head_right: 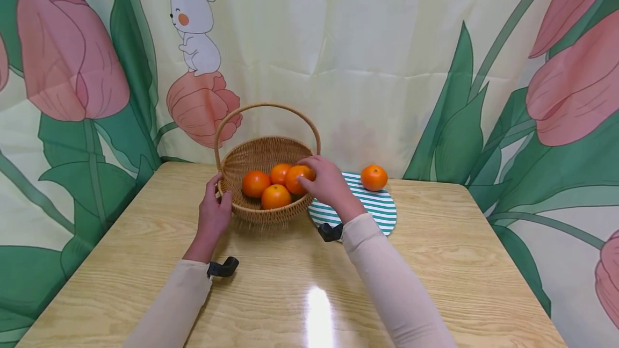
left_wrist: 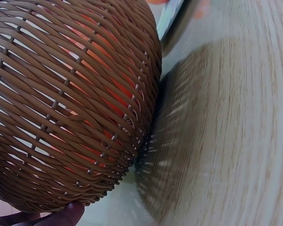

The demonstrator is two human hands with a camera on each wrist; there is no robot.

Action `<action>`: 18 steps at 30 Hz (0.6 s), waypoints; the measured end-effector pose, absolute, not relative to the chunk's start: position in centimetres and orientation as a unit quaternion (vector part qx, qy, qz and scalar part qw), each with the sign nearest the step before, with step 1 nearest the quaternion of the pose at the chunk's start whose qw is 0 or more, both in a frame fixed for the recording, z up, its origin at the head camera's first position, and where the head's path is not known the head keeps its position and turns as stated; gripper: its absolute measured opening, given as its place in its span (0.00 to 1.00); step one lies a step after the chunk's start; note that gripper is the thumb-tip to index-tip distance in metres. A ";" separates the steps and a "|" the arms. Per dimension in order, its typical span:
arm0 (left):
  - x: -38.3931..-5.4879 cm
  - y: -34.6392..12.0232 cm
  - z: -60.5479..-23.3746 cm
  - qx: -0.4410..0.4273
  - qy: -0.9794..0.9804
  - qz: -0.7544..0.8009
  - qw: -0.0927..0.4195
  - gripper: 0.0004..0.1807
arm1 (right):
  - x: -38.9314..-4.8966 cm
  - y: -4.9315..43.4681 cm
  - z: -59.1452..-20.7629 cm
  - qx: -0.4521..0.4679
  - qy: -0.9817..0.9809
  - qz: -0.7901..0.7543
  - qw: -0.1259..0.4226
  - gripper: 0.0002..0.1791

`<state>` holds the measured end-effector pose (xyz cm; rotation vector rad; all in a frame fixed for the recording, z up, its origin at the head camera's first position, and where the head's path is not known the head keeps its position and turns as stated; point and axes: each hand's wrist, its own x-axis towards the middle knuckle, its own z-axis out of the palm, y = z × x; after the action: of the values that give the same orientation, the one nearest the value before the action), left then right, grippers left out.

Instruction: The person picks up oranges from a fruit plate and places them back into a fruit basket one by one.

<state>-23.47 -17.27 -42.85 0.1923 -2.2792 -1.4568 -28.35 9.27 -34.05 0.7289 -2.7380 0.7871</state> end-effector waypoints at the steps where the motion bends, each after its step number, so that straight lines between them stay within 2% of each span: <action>1: -23.5 -17.2 -42.8 0.070 -0.821 -0.525 0.214 0.28 | -28.3 9.5 -34.1 0.246 -0.925 0.268 0.110 0.20; 8: -23.4 -17.3 -42.8 0.070 -0.822 -0.522 0.217 0.28 | -28.4 11.2 -34.9 0.226 -0.916 0.289 0.160 0.18; 18: -23.3 -17.2 -42.7 0.073 -0.823 -0.521 0.213 0.28 | -29.1 13.2 -35.9 0.207 -0.911 0.304 0.189 0.17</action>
<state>-23.32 -17.15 -42.69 0.2015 -2.2863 -1.4461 -29.08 13.25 -35.90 0.5819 -2.5616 0.8539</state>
